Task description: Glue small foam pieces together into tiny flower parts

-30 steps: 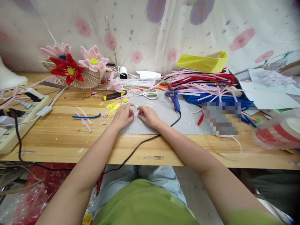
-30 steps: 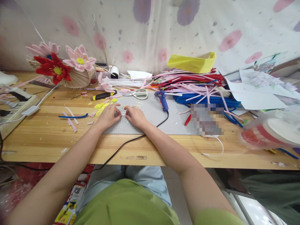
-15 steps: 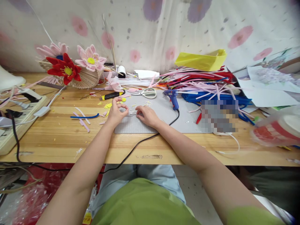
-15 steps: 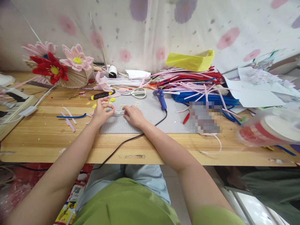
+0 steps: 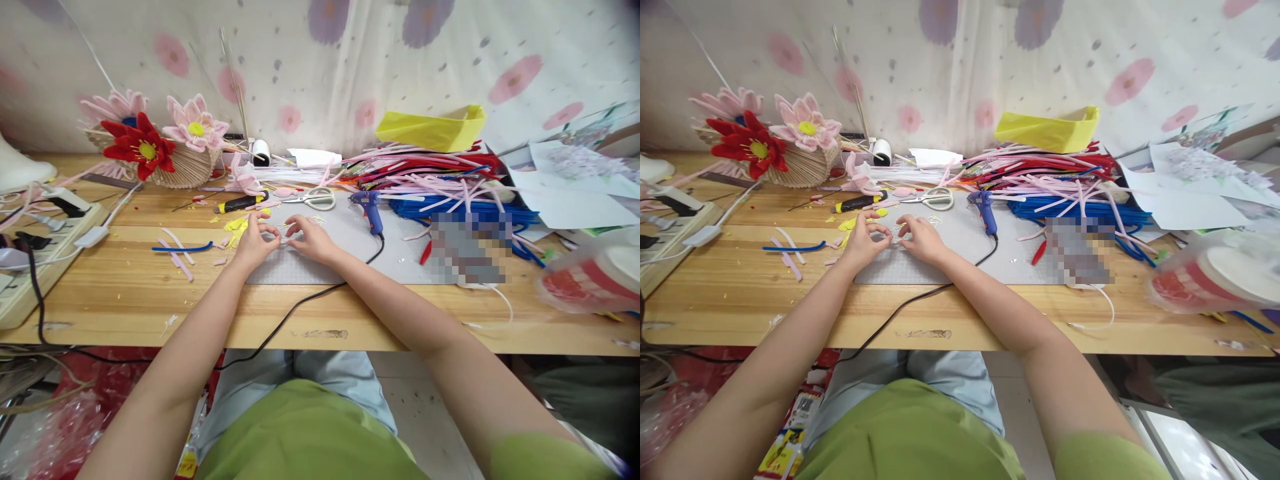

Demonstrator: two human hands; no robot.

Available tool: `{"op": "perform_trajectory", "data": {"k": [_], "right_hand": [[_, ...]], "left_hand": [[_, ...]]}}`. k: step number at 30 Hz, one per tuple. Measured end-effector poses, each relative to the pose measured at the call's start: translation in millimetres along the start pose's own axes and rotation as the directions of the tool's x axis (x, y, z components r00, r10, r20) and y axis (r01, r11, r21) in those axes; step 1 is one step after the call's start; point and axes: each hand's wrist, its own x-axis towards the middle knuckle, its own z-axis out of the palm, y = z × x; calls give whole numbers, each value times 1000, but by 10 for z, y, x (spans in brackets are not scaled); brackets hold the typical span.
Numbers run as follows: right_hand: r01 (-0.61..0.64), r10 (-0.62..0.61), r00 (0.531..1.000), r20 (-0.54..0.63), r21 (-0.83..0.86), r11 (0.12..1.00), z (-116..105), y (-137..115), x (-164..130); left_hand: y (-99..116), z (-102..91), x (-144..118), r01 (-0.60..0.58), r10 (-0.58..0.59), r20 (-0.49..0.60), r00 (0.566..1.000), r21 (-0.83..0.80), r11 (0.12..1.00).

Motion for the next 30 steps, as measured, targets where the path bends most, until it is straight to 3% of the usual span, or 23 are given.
{"op": "perform_trajectory", "data": {"k": [7,14,18,22,26,30], "right_hand": [[-200,230,967,-106,236,951,115,31,14],[-214,279,952,-125,379,900,143,90,12],[-241,354,931,-90,577,781,139,167,65],[-215,409,902,-138,677,703,-70,236,97],[-116,414,866,-282,691,713,-426,382,101],[-114,476,805,-354,696,709,-731,586,66]], "left_hand": [[39,-20,-9,-46,47,-4,999,55,997],[41,57,5,-50,43,52,998,138,989],[22,97,13,-29,11,107,994,171,985],[6,96,17,-6,-12,98,995,178,984],[4,91,14,17,-33,93,995,167,986],[13,95,11,29,-45,99,994,158,987]]}}
